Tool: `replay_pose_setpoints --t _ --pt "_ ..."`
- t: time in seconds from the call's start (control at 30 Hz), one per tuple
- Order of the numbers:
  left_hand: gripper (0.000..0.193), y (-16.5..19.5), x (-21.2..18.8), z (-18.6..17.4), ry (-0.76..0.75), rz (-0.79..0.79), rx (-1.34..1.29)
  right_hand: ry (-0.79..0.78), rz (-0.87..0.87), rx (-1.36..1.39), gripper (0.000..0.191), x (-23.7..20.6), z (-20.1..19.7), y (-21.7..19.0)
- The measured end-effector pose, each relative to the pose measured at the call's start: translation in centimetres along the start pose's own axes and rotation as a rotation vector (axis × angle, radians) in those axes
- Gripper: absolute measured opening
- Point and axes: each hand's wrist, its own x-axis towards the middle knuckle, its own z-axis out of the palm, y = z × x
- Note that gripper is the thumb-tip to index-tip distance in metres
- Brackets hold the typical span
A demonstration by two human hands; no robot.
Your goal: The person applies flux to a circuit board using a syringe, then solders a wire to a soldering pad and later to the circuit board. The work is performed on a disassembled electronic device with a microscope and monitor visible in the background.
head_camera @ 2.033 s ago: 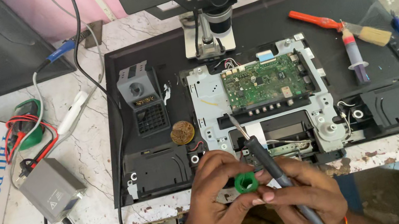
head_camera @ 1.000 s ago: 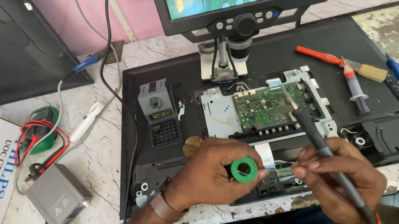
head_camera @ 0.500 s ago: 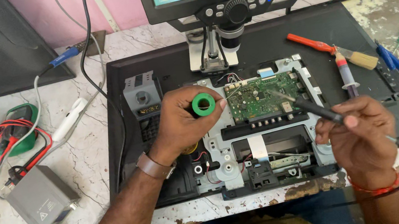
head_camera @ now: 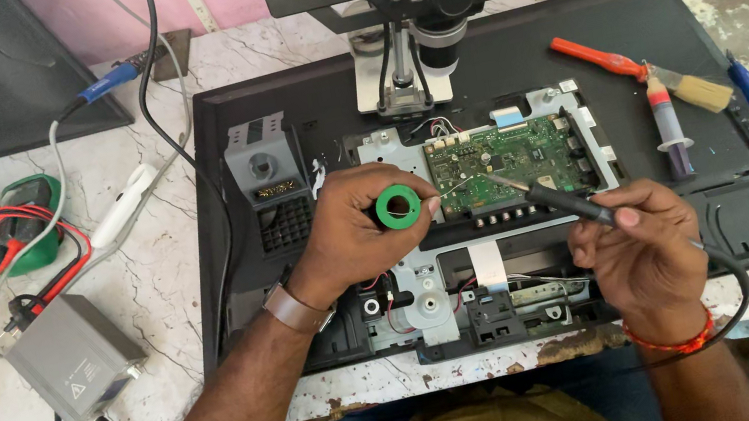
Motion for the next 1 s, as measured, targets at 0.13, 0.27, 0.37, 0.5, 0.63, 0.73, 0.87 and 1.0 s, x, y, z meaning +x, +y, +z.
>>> replay_pose_setpoints --t 0.13,0.27,0.37,0.5,0.63,0.73,0.87,1.0 --pt "0.004 -0.01 -0.11 0.16 0.000 -0.013 -0.003 -0.008 0.002 -0.021 0.022 -0.19 -0.16 0.06" --pt "0.004 -0.01 -0.20 0.14 0.003 -0.027 0.004 0.005 0.006 -0.031 0.022 -0.41 -0.02 0.08" --pt "0.005 0.02 -0.25 0.10 0.006 -0.023 0.002 0.018 0.019 -0.041 0.022 -0.46 0.08 0.02" --pt "0.005 0.00 -0.29 0.12 0.005 -0.016 0.002 0.009 0.011 -0.051 0.021 -0.55 0.19 0.13" --pt "0.005 0.02 -0.35 0.07 0.007 -0.010 0.015 0.044 0.023 -0.054 0.021 -0.74 0.43 0.30" --pt "0.004 0.09 -0.42 0.03 0.008 0.002 0.029 0.041 0.021 -0.041 0.021 -0.75 0.58 0.37" --pt "0.004 0.13 -0.48 -0.02 -0.013 -0.025 -0.002 0.008 0.005 -0.055 0.021 -0.61 0.68 0.41" --pt "0.004 0.10 -0.58 -0.05 -0.003 -0.020 0.002 0.038 0.022 -0.064 0.021 -0.85 0.80 0.43"
